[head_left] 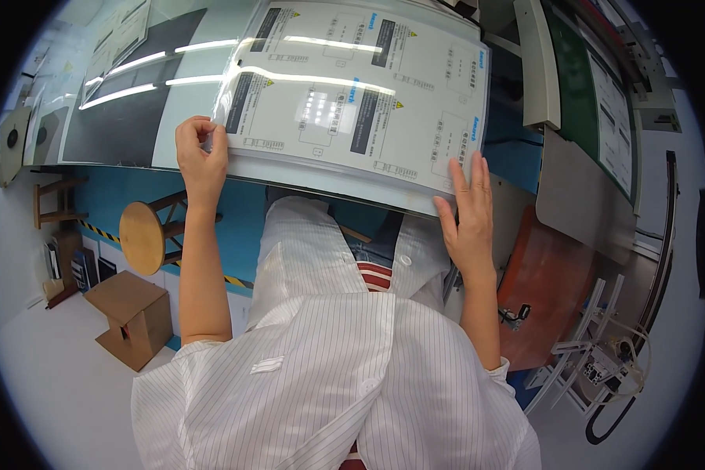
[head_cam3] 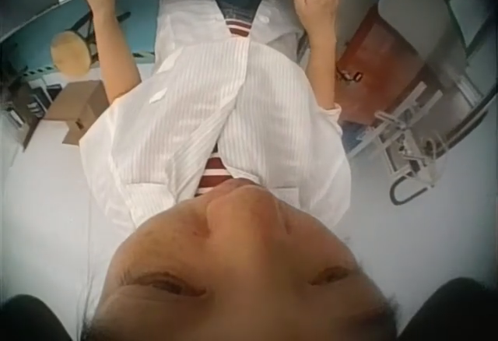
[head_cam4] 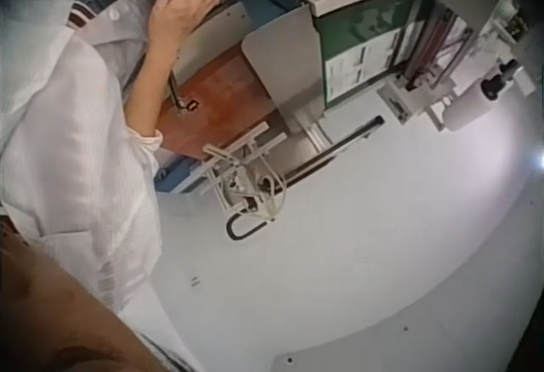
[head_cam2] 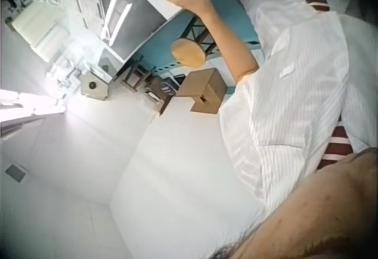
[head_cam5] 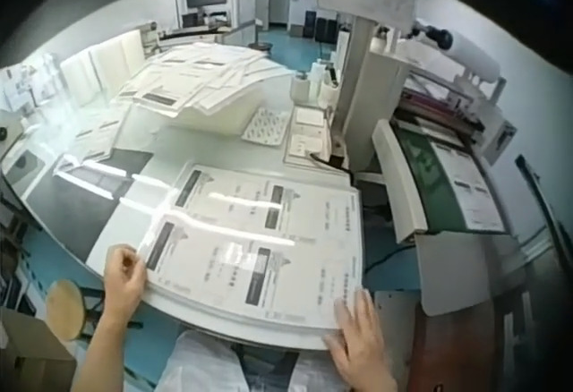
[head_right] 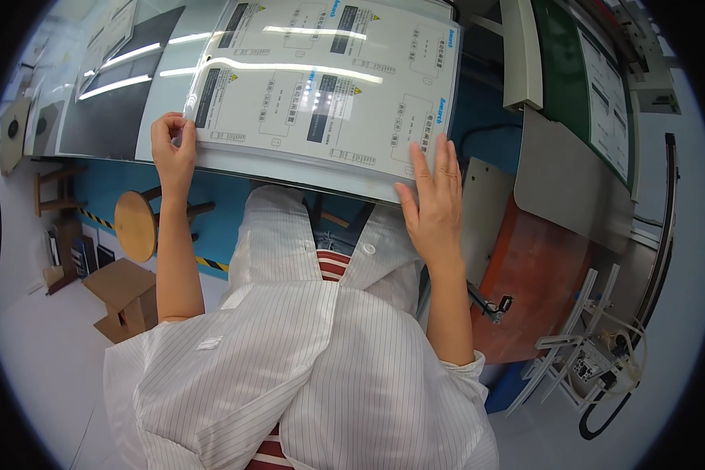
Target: The worker is picking up printed manuals and inserting them into plastic sleeves on a manufacturing work surface.
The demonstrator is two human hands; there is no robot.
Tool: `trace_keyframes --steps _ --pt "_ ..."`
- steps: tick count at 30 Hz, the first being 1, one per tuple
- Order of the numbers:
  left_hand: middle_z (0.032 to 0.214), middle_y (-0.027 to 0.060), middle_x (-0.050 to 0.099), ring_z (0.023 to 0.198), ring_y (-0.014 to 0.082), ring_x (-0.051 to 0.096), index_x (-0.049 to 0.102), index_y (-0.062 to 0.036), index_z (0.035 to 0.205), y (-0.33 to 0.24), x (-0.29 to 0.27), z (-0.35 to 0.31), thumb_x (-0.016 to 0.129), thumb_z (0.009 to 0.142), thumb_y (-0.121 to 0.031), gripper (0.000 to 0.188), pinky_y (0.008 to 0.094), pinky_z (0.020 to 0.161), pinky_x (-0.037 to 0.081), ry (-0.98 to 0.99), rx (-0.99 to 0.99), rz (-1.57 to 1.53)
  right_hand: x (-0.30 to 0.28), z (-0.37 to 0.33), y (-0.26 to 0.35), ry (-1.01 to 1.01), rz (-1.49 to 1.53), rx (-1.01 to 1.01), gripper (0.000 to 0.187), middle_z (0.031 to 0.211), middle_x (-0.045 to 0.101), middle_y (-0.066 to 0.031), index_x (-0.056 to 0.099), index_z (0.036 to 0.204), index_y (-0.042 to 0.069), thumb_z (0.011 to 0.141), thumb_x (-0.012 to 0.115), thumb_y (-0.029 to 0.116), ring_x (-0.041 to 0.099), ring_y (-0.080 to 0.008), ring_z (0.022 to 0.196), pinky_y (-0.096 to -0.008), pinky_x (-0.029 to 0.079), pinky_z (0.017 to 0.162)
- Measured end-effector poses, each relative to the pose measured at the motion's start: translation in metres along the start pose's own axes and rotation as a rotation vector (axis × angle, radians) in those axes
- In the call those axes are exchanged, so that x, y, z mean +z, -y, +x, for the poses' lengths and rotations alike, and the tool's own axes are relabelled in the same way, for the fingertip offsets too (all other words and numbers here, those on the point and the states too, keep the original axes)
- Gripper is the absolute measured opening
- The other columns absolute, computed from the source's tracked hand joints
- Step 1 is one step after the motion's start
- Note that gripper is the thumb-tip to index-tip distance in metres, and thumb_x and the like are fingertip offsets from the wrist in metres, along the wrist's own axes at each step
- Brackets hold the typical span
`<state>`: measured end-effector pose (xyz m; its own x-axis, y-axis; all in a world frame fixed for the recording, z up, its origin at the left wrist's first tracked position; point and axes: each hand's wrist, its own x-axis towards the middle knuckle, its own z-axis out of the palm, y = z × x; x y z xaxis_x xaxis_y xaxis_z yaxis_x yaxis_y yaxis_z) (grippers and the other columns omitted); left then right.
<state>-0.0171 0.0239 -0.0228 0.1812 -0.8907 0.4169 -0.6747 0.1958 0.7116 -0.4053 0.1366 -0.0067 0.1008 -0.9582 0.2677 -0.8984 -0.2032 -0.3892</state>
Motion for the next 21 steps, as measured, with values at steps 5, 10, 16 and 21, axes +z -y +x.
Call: trace_keyframes --steps 5,10,16,21 --pt "0.105 0.0113 0.057 0.093 0.0220 0.054 0.058 -0.0012 0.100 -0.006 -0.001 -0.003 0.062 0.086 -0.007 0.016 0.0331 0.084 0.046 -0.007 -0.041 0.064 0.005 -0.008 0.003 -0.036 0.293 0.314 0.077 0.153 0.034 -0.0223 0.031 0.151 0.007 0.088 0.071 0.027 0.037 -0.0354 0.140 -0.0406 0.037 0.109" --pt "0.112 0.0140 0.058 0.101 0.0251 0.056 0.059 0.0002 0.119 -0.008 0.003 -0.002 0.055 0.086 -0.004 0.033 0.0355 0.092 0.046 0.017 0.031 0.105 0.010 -0.007 0.004 -0.030 0.393 0.376 0.080 0.153 0.033 -0.0238 0.028 0.152 0.005 0.087 0.072 0.023 0.038 -0.0347 0.139 -0.0391 0.036 0.110" --pt "0.123 0.0157 0.059 0.114 0.0277 0.056 0.058 0.0009 0.123 -0.004 0.006 -0.002 0.049 0.087 -0.001 0.037 0.0385 0.101 0.044 0.029 0.092 0.065 0.009 -0.001 0.012 -0.044 0.380 0.338 0.078 0.155 0.028 -0.0242 0.027 0.152 0.003 0.089 0.069 0.023 0.036 -0.0362 0.140 -0.0400 0.034 0.111" --pt "0.124 0.0158 0.058 0.115 0.0277 0.056 0.058 0.0007 0.125 -0.004 0.010 -0.001 0.048 0.089 -0.001 0.037 0.0379 0.100 0.044 0.026 0.117 0.089 0.006 0.000 0.014 -0.016 0.393 0.362 0.079 0.155 0.029 -0.0242 0.026 0.152 0.004 0.089 0.069 0.023 0.036 -0.0371 0.140 -0.0405 0.034 0.111"
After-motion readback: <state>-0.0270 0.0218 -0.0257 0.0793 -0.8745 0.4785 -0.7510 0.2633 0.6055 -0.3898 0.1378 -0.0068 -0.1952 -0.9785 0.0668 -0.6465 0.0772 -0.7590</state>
